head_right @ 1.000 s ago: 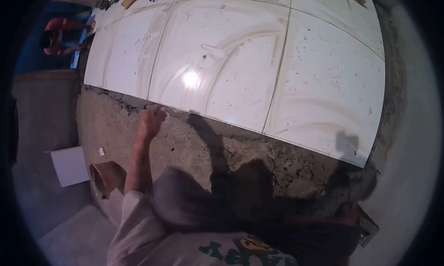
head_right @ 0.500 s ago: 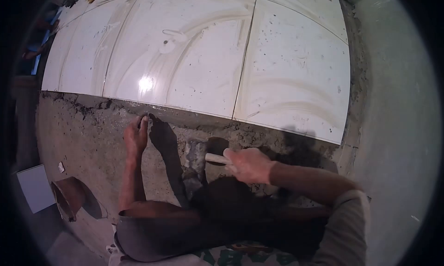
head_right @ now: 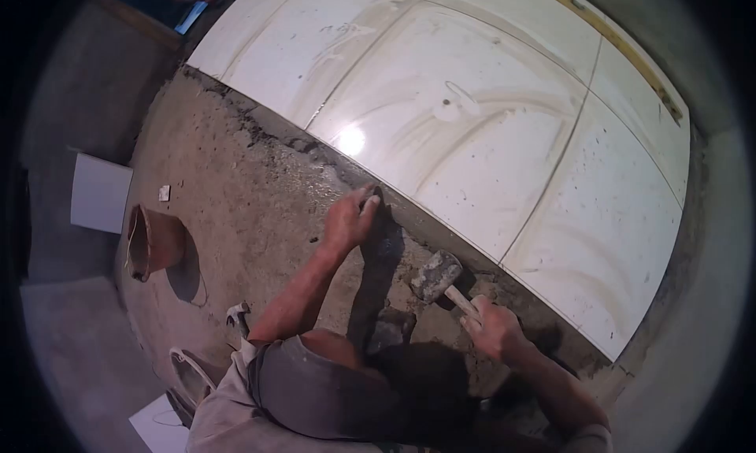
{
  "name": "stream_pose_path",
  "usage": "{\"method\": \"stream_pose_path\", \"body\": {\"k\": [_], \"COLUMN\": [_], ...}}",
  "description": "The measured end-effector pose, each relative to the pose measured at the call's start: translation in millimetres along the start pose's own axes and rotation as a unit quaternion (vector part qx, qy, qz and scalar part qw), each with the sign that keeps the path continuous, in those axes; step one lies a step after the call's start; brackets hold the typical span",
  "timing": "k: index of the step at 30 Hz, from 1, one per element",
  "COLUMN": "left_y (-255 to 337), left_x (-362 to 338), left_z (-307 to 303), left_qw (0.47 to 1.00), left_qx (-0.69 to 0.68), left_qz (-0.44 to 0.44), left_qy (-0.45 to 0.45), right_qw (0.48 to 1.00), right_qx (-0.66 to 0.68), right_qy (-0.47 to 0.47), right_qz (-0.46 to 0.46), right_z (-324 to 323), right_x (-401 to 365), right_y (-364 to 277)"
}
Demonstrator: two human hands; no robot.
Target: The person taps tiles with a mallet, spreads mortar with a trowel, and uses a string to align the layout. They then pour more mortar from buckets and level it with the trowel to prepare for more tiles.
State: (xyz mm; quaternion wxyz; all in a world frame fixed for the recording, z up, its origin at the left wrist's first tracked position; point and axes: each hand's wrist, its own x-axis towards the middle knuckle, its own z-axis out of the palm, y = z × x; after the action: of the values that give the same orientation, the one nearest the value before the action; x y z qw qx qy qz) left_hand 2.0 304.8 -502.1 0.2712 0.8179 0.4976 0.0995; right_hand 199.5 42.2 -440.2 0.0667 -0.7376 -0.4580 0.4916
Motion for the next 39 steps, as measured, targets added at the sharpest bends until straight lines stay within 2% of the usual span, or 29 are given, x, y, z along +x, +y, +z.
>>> {"method": "stream_pose_path", "body": {"k": [3, 6, 9, 10, 15, 18, 21, 24, 28, 30, 34, 36, 37, 39], "left_y": [-10, -13, -20, -22, -43, -56, -84, -111, -106, -91, -87, -84, -86, -91], "left_x": [1, 6, 13, 14, 33, 59, 84, 111, 121, 116, 110, 107, 107, 109], "left_z": [5, 3, 7, 8, -2, -19, -23, -19, -27, -37, -42, -37, -37, -36], "left_qw": [0.998, 0.998, 0.995, 0.993, 0.980, 0.959, 0.934, 0.936, 0.934, 0.916, 0.921, 0.893, 0.893, 0.857], "left_qx": [-0.007, -0.040, -0.088, -0.098, -0.164, -0.230, -0.296, -0.256, -0.255, -0.291, -0.267, -0.359, -0.359, -0.440], "left_qz": [0.044, 0.010, -0.009, -0.023, -0.043, -0.138, -0.152, -0.164, -0.165, -0.208, -0.237, -0.220, -0.221, -0.243], "left_qy": [0.043, 0.038, 0.041, 0.054, 0.104, 0.095, 0.133, 0.176, 0.187, 0.183, 0.157, 0.158, 0.158, 0.114], "right_qw": [1.000, 0.999, 1.000, 0.999, 1.000, 1.000, 0.999, 0.999, 0.998, 0.997, 0.998, 0.998, 0.998, 0.995], "right_qx": [-0.004, -0.045, -0.026, -0.019, 0.006, -0.004, -0.014, 0.000, 0.013, 0.018, 0.025, 0.040, 0.040, 0.058], "right_qy": [0.001, 0.003, 0.014, -0.010, -0.003, 0.004, 0.008, -0.003, -0.024, -0.035, -0.051, -0.053, -0.054, -0.020], "right_qz": [-0.016, 0.005, -0.004, 0.029, 0.008, -0.015, -0.042, -0.049, -0.062, -0.062, -0.015, -0.013, -0.014, -0.073], "right_z": [5, 4, 5, 1, 7, 16, 33, 38, 40, 45, 56, 61, 65, 74], "right_x": [3, 8, 9, 9, 6, 9, 13, 13, 12, 13, 16, 17, 17, 17], "right_y": [2, -6, -11, -17, -17, -9, 0, -4, -12, -13, -21, -23, -23, -21]}}
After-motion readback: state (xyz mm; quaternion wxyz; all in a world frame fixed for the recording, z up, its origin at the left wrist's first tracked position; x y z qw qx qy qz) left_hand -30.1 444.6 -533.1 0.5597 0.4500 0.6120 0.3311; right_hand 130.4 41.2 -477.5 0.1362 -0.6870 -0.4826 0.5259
